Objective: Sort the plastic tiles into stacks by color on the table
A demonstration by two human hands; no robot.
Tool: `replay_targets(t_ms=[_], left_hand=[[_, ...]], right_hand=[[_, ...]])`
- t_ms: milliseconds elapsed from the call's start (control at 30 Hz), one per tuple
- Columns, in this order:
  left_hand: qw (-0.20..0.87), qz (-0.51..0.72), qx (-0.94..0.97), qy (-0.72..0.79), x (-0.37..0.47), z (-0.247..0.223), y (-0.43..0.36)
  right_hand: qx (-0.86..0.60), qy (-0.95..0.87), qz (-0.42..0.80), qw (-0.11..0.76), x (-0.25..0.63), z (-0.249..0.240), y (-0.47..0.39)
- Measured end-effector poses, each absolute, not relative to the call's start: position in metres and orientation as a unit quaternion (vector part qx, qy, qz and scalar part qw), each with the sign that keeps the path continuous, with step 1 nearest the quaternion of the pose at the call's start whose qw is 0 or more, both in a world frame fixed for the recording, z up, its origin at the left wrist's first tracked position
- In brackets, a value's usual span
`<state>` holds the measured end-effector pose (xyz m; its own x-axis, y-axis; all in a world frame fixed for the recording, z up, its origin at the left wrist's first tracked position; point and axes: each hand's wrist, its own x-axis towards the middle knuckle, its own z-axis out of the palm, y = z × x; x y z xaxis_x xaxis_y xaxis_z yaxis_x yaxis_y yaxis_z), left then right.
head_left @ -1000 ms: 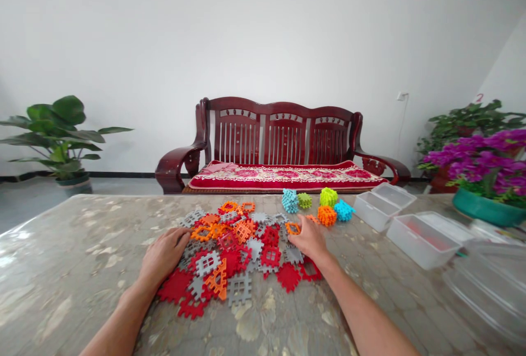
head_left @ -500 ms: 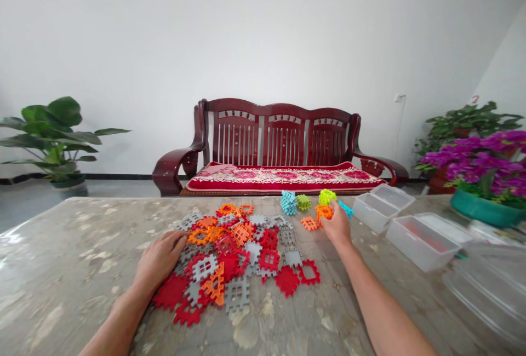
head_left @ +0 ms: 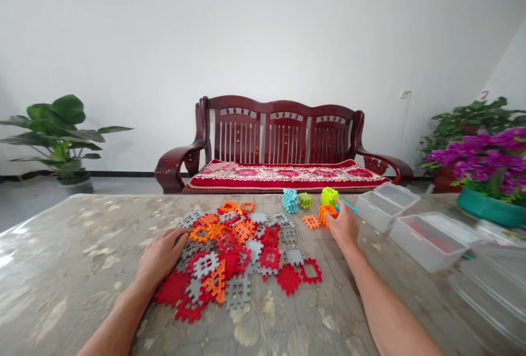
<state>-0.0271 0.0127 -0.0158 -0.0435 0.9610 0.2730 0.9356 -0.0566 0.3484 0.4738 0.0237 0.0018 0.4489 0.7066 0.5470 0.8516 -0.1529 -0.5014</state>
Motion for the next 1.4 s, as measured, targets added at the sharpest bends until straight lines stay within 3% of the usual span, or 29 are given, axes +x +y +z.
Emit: replay_targets(t_ms=[167, 333, 567, 800, 1167, 1400], left_hand=[[0.024, 0.224, 0.687, 0.691, -0.021, -0.008, 0.008], [0.026, 0.22, 0.685, 0.694, -0.018, -0.005, 0.006], [0.034, 0.215, 0.689, 0.691, -0.019, -0.007, 0.008], [0.039, 0.228, 0.683, 0.692, -0.017, -0.005, 0.005], [0.04, 0.231, 0.683, 0.691, -0.014, -0.003, 0.002], [0.033, 0.231, 0.685, 0.69, -0.017, -0.005, 0.005]], right_hand=[[-0.632, -0.646, 0.003, 0.428, 0.42, 0.008, 0.011], [-0.499, -0.78, 0.101, 0.364, 0.335, 0.02, -0.02], [-0.469, -0.82, 0.062, 0.322, 0.277, 0.034, -0.014], [-0.52, -0.828, 0.035, 0.206, 0.267, 0.039, 0.02], [-0.49, -0.806, 0.041, 0.329, 0.294, 0.038, -0.009], [-0.473, -0.827, 0.169, 0.253, 0.339, 0.034, -0.018]])
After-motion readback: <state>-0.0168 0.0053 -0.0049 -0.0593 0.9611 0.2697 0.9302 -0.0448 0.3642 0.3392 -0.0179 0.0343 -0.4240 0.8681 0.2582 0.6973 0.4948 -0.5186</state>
